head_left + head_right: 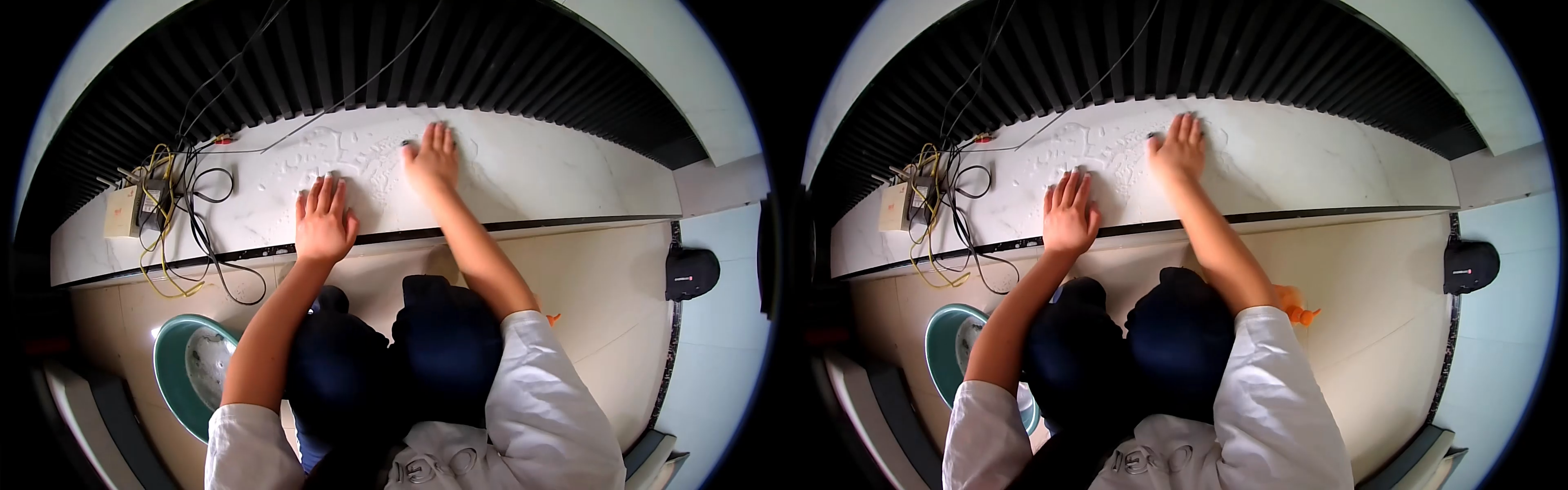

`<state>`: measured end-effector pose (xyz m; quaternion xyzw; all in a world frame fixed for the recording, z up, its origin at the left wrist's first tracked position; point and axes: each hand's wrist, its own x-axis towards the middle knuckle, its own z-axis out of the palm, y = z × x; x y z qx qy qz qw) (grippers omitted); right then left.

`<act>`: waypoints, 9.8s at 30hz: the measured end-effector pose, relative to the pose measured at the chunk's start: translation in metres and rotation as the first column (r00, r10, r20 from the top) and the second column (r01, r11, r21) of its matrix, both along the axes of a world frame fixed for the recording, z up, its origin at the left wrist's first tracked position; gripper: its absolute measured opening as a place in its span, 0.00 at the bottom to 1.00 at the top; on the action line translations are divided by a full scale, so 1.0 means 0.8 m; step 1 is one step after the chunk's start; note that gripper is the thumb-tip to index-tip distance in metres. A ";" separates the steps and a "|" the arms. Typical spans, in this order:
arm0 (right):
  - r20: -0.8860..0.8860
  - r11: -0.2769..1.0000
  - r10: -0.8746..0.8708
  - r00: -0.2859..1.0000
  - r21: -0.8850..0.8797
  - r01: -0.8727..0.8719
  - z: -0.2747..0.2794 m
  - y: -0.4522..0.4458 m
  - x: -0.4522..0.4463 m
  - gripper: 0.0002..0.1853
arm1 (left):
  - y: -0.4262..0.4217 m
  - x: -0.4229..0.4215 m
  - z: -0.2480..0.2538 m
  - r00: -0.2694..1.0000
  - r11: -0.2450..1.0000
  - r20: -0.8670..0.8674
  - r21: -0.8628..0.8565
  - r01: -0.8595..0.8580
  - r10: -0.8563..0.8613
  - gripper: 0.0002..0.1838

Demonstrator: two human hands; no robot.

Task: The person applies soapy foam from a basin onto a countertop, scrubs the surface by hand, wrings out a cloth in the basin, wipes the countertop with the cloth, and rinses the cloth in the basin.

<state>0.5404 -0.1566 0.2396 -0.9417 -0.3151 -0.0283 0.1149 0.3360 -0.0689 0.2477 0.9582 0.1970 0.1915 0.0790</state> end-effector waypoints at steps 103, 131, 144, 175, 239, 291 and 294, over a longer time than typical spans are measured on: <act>0.012 0.968 0.243 0.970 0.060 -0.244 0.007 -0.007 -0.032 0.31 | 0.106 0.066 -0.005 0.975 0.996 -0.204 0.000 -0.090 0.088 0.31; 0.045 0.972 0.229 0.972 0.046 -0.231 0.005 -0.004 -0.030 0.31 | 0.053 0.020 -0.013 0.979 0.990 -0.143 0.018 -0.142 0.143 0.33; 0.003 0.972 0.235 0.972 0.003 -0.235 0.007 -0.001 -0.029 0.33 | -0.006 0.014 0.002 0.980 1.000 -0.200 -0.009 0.016 -0.018 0.32; -0.016 0.952 0.304 0.953 -0.025 -0.304 0.009 -0.007 -0.019 0.33 | 0.044 0.127 -0.007 0.982 0.997 -0.182 -0.065 0.029 -0.041 0.30; 0.058 0.938 0.294 0.954 0.177 -0.299 -0.001 -0.007 -0.014 0.25 | 0.049 0.050 0.013 0.958 0.977 -0.191 -0.030 0.212 -0.214 0.30; 0.084 0.935 0.295 0.952 0.183 -0.305 -0.002 -0.003 -0.013 0.26 | 0.008 0.040 -0.003 0.982 0.999 -0.182 0.008 0.042 -0.040 0.30; 0.067 0.936 0.299 0.952 0.174 -0.306 -0.001 -0.005 -0.013 0.26 | 0.017 0.061 0.005 0.980 0.999 -0.192 -0.015 0.045 -0.047 0.29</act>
